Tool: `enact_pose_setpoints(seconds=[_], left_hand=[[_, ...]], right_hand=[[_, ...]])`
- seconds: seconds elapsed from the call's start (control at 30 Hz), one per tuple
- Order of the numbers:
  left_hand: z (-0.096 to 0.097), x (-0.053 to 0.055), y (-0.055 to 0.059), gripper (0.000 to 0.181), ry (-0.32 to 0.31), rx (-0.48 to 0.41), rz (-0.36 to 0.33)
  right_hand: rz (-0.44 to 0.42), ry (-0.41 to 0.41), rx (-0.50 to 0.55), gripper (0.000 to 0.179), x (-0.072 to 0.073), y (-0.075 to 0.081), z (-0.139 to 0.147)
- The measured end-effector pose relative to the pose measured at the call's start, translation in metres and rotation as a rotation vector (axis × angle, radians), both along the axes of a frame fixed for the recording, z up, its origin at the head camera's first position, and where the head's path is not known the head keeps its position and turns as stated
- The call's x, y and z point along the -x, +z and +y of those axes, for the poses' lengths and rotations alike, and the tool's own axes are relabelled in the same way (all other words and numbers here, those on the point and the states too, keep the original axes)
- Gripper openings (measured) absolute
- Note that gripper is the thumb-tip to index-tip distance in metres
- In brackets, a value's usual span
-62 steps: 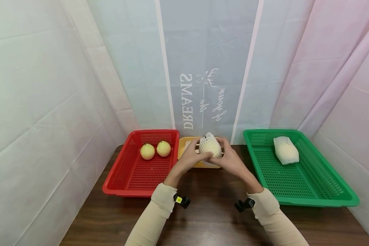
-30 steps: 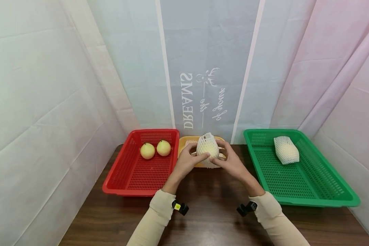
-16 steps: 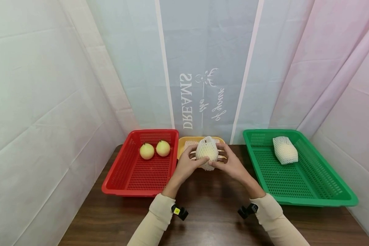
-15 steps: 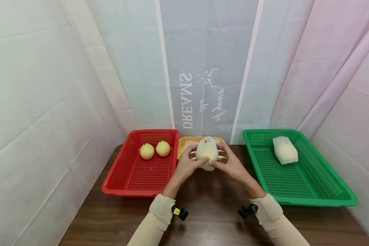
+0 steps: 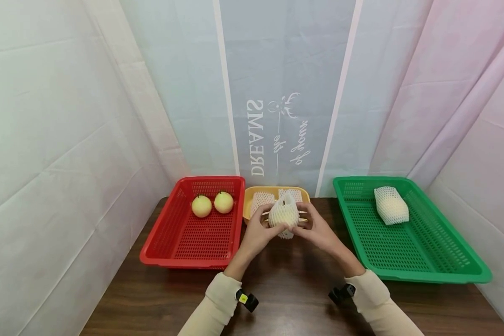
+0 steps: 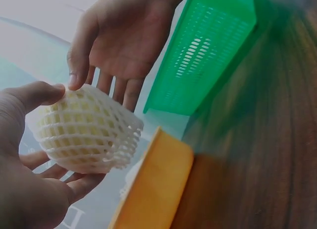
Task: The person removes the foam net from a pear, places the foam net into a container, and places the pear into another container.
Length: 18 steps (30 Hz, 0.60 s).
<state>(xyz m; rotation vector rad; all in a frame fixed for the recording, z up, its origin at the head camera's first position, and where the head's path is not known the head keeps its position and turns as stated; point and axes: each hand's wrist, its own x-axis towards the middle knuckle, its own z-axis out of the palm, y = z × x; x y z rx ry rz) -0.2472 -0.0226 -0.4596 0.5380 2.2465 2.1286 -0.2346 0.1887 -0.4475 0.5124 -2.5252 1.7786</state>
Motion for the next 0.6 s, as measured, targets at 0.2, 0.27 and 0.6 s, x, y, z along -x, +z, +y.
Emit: enact_pose_setpoints(seconds=[0.2,0.27,0.6], left_hand=[[0.005,-0.007,-0.012,0.065,0.006,-0.020,-0.010],[0.006,-0.008,-0.016,0.065,0.021,-0.008,0.000],[0.007,-0.013,-0.041,0.066,0.025,0.017,0.002]], right_hand=[[-0.036,0.021,-0.002,0.074,-0.004,-0.008,0.003],[-0.027,0.020,-0.017,0.074,-0.005,-0.011,0.005],[-0.044,0.067,-0.031,0.069,-0.006,-0.030,0.010]])
